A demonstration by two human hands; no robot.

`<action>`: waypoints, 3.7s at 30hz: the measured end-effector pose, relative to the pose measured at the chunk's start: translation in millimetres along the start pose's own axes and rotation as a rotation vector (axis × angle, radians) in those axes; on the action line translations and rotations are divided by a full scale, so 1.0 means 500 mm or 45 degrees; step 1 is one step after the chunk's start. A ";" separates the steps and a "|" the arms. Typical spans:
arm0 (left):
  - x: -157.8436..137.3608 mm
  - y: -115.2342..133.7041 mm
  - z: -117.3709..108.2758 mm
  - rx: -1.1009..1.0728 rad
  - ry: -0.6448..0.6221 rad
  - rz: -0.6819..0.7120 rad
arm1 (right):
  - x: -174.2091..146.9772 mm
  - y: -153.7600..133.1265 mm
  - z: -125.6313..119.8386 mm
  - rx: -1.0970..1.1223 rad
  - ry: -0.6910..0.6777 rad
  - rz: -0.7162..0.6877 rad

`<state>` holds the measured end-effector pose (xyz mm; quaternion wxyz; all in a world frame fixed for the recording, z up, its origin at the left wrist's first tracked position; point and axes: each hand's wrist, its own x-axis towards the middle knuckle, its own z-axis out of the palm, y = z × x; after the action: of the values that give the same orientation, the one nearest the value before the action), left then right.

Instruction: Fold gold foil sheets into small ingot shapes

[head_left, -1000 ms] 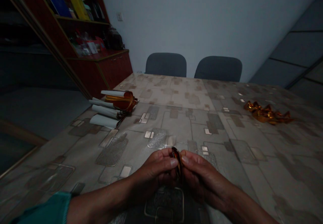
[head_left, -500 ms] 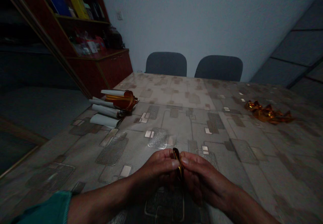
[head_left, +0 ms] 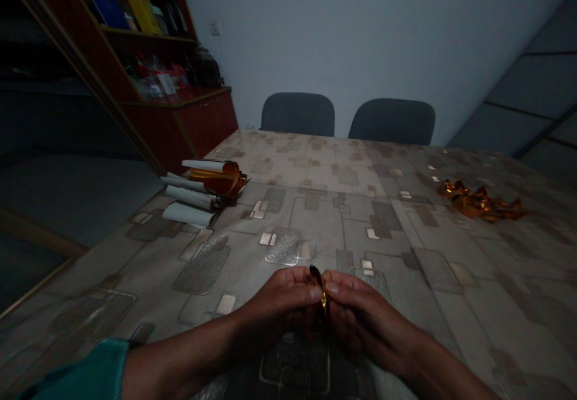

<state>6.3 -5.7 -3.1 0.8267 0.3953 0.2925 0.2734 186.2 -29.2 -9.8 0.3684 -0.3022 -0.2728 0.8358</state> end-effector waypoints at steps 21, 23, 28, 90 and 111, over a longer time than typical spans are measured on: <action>-0.005 0.014 0.005 -0.059 -0.071 -0.065 | 0.001 0.001 0.001 -0.014 -0.019 -0.020; -0.007 0.013 0.005 -0.077 -0.075 -0.061 | 0.000 -0.001 0.001 -0.033 -0.028 -0.025; -0.004 0.003 0.001 -0.061 -0.014 -0.032 | 0.004 0.001 -0.004 -0.069 -0.031 -0.024; -0.002 0.004 0.003 -0.067 0.015 -0.047 | 0.008 0.002 0.002 -0.085 -0.019 -0.025; -0.004 -0.006 -0.004 -0.308 0.041 0.106 | 0.006 0.002 -0.006 -0.037 -0.014 -0.046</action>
<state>4.4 -7.7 -6.1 0.8514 0.3001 0.2540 0.3472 186.0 -26.9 -13.4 0.3777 -0.2980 -0.2924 0.8265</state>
